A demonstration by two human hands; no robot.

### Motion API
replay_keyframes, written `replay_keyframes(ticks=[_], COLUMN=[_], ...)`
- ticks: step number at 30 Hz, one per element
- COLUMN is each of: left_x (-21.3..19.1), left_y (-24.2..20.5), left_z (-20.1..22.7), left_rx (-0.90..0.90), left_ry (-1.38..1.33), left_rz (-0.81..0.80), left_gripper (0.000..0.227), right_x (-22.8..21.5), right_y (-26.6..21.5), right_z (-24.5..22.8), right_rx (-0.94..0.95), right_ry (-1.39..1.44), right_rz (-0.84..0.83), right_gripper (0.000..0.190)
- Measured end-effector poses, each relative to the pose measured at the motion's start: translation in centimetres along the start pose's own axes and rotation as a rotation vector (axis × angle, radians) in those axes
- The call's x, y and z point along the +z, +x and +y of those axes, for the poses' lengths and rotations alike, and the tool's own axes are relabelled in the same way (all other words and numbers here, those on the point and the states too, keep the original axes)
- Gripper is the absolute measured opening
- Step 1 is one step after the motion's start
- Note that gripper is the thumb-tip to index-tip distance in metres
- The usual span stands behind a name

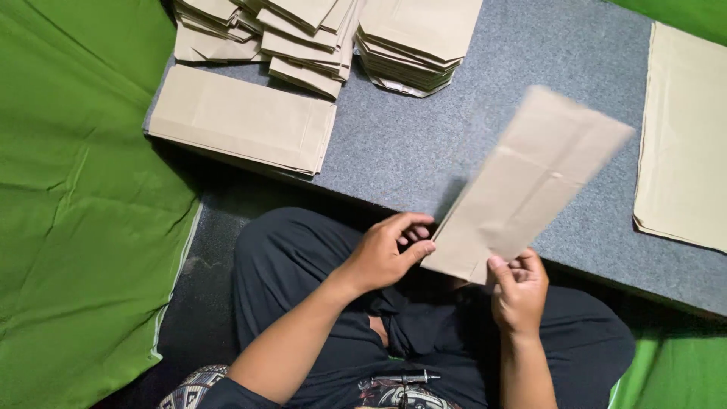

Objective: Folding and stacking paper bags on a low table while sitting on the floor

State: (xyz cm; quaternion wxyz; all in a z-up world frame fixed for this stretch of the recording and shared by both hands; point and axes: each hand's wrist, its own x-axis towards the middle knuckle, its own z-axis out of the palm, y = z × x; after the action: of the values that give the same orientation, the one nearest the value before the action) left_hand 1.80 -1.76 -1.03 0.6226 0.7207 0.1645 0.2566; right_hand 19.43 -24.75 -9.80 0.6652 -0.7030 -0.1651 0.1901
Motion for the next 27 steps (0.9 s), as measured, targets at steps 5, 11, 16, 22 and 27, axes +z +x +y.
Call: replay_keyframes(ticks=[5,11,16,22,27], left_x=[2.6,3.5,2.8,5.7,6.2], left_y=[-0.5,-0.3,-0.1,-1.3,-1.3], left_z=[-2.2,-5.4,-4.4,-5.6,-7.5], left_rx=[-0.141,-0.331,-0.421,-0.628,-0.662], left_ry=[-0.088,-0.238,-0.231,-0.413,-0.348], left_rz=[-0.010,0.151,0.068,-0.152,-0.210], left_gripper=[0.018,0.011,0.020,0.030,0.024], right_x=[1.2,4.7,3.9,4.3,2.1], right_y=[0.3,-1.4,-1.6,-2.2,-1.1], right_z=[-1.5,-4.7,-3.5,-1.0,2.8], right_rx=[0.125,0.292,0.280,0.281,0.276], right_ry=[0.053,0.017,0.124,0.163,0.089], right_rz=[-0.001,-0.167,-0.087,-0.044,-0.017], right_gripper=[0.026,0.044,0.045,0.038,0.021])
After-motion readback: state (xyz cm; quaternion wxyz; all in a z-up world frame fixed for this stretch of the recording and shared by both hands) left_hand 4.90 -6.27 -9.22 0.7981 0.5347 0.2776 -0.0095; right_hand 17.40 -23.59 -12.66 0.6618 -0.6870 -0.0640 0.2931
